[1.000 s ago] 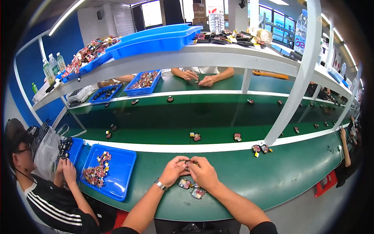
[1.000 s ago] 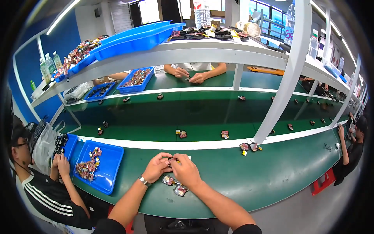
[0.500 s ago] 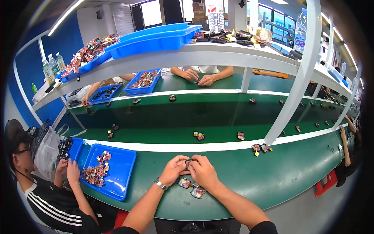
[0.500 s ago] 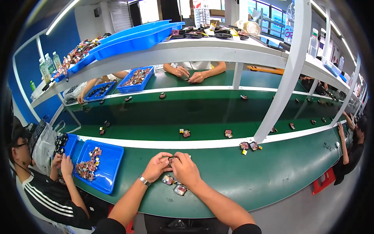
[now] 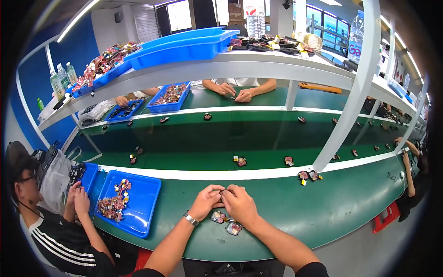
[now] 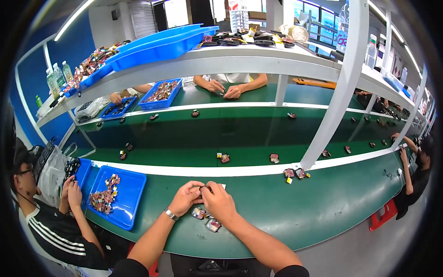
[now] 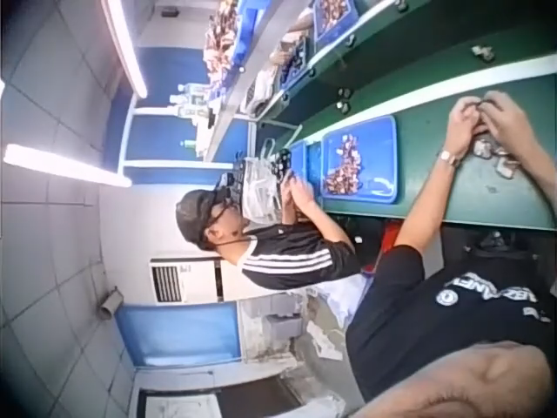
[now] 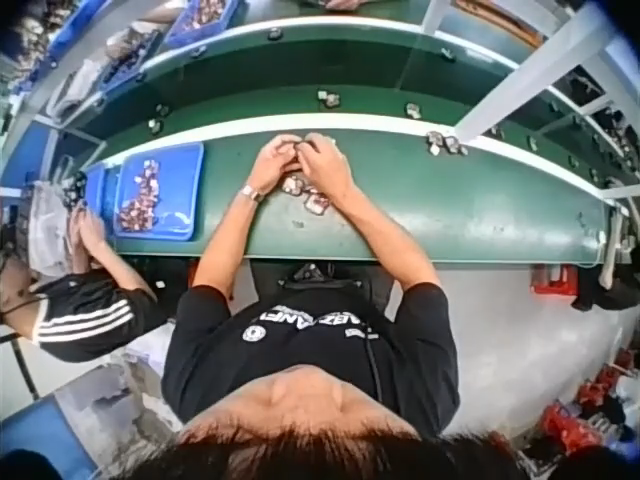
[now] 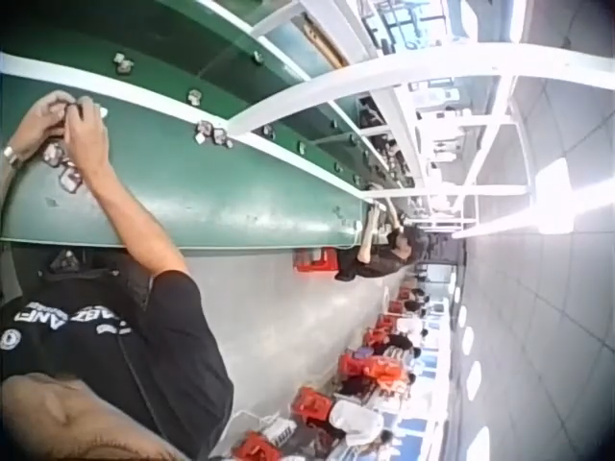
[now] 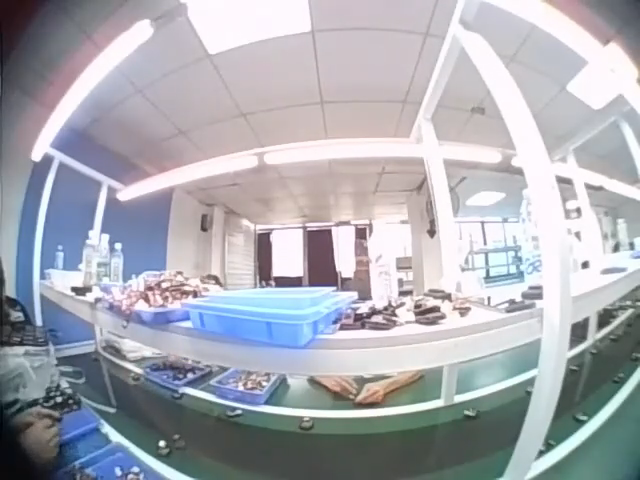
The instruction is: Assembling small decorative character pins on a factory production line.
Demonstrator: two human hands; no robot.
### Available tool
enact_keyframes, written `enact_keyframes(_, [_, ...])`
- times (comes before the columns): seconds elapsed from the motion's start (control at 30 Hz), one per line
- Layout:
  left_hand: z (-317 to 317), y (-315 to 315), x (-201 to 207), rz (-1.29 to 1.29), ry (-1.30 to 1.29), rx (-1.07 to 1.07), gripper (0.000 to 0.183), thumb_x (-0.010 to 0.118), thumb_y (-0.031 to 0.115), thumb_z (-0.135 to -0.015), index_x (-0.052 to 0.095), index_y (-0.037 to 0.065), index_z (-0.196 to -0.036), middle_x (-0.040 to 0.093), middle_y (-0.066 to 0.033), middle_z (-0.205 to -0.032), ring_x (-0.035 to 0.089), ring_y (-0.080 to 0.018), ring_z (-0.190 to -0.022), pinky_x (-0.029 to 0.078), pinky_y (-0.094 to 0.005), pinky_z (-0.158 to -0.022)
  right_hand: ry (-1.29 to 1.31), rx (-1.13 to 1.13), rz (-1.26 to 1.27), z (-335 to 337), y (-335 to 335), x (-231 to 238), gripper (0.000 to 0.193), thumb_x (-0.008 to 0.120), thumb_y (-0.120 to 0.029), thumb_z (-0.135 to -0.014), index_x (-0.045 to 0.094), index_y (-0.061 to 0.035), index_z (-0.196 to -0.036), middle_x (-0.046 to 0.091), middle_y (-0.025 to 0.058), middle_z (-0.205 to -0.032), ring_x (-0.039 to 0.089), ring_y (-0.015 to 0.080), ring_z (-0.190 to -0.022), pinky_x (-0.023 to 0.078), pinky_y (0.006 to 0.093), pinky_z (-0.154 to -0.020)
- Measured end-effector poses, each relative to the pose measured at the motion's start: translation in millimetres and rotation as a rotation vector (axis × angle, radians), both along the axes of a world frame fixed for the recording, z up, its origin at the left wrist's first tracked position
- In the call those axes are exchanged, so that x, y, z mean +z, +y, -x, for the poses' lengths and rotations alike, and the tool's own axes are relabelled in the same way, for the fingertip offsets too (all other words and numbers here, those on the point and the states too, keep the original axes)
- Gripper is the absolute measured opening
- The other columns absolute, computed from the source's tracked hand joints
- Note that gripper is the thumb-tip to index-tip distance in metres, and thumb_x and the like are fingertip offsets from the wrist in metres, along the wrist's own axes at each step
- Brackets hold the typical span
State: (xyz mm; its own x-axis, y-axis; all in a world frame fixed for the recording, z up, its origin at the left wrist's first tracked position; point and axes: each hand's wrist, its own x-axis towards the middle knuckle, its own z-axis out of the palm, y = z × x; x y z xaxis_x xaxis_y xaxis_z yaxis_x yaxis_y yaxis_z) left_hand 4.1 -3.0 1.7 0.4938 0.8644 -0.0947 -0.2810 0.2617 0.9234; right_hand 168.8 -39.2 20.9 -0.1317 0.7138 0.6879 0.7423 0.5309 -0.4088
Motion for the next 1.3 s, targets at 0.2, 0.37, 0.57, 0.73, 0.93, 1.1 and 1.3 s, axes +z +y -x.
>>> enact_keyframes(0.2, [-2.0, 1.2, -2.2, -0.014, 0.008, -0.01, 0.024, 0.046, 0.005, -0.099, 0.048, 0.002, -0.123, 0.063, -0.0101, -0.116, 0.062, -0.0172, -0.105, 0.054, -0.0326, -0.09, -0.017, -0.033, 0.014, -0.2, -0.3, -3.7, 0.009, 0.069, -0.008, -0.079, 0.064, -0.0066, -0.086, 0.06, 0.0063, -0.092, 0.062, 0.0249, -0.076, 0.055, 0.0354, -0.064])
enact_keyframes(0.37, [2.4, 1.8, -5.4, -0.021, -0.014, 0.019, 0.026, 0.047, 0.005, -0.099, 0.047, 0.002, -0.124, 0.062, -0.0107, -0.117, 0.062, -0.0184, -0.106, 0.054, -0.0329, -0.09, 0.004, 0.017, -0.004, 3.4, -0.6, 1.6, 0.02, 0.073, -0.013, -0.076, 0.066, -0.0056, -0.093, 0.062, 0.0082, -0.1, 0.063, 0.0253, -0.082, 0.056, 0.0341, -0.067])
enact_keyframes(0.57, [-3.0, 1.8, 0.6, -0.008, -0.048, 0.021, 0.033, 0.048, 0.008, -0.098, 0.043, 0.003, -0.13, 0.058, -0.0145, -0.125, 0.061, -0.0213, -0.109, 0.053, -0.036, -0.091, 0.072, 0.017, -0.032, -3.0, 9.6, -3.1, 0.028, 0.076, -0.015, -0.073, 0.068, -0.0056, -0.098, 0.063, 0.0107, -0.105, 0.064, 0.0287, -0.089, 0.055, 0.0365, -0.075])
enact_keyframes(0.73, [-1.3, -0.7, 14.9, -0.049, -0.058, 0.044, 0.044, 0.048, 0.01, -0.098, 0.034, 0.001, -0.139, 0.044, -0.0231, -0.141, 0.055, -0.0347, -0.12, 0.052, -0.0439, -0.096, 0.131, -0.217, 0.023, -61.6, 84.3, -10.0, 0.022, 0.071, -0.011, -0.074, 0.069, -0.0016, -0.093, 0.064, 0.0156, -0.105, 0.062, 0.033, -0.096, 0.05, 0.0393, -0.086])
enact_keyframes(0.93, [-1.6, 3.1, 5.7, -0.07, -0.066, 0.086, 0.034, 0.052, 0.006, -0.096, 0.044, -0.003, -0.128, 0.055, -0.0243, -0.128, 0.061, -0.0333, -0.112, 0.056, -0.042, -0.088, 0.121, -0.419, 0.232, -119.7, 129.2, -29.7, 0.031, 0.077, -0.02, -0.073, 0.067, -0.004, -0.098, 0.064, 0.0108, -0.103, 0.058, 0.0315, -0.102, 0.046, 0.0429, -0.089])
enact_keyframes(1.1, [12.4, 12.6, -2.9, -0.149, -0.015, 0.236, 0.024, 0.052, 0.004, -0.094, 0.052, -0.004, -0.117, 0.063, -0.021, -0.114, 0.067, -0.0255, -0.095, 0.058, -0.0354, -0.077, -0.046, -0.412, -0.1, -77.1, 112.4, -11.4, 0.043, 0.079, -0.032, -0.071, 0.065, -0.0016, -0.098, 0.063, 0.0118, -0.099, 0.051, 0.0312, -0.107, 0.038, 0.0448, -0.095])
enact_keyframes(1.3, [8.3, 19.6, -6.6, -0.181, 0.008, 0.189, 0.02, 0.053, 0.003, -0.093, 0.055, -0.004, -0.111, 0.065, -0.0197, -0.107, 0.067, -0.0226, -0.089, 0.056, -0.0317, -0.072, -0.252, -0.547, 0.069, -78.7, 120.9, -30.7, 0.056, 0.081, -0.036, -0.066, 0.062, -0.0056, -0.109, 0.063, 0.0114, -0.1, 0.051, 0.0305, -0.106, 0.036, 0.0442, -0.092])
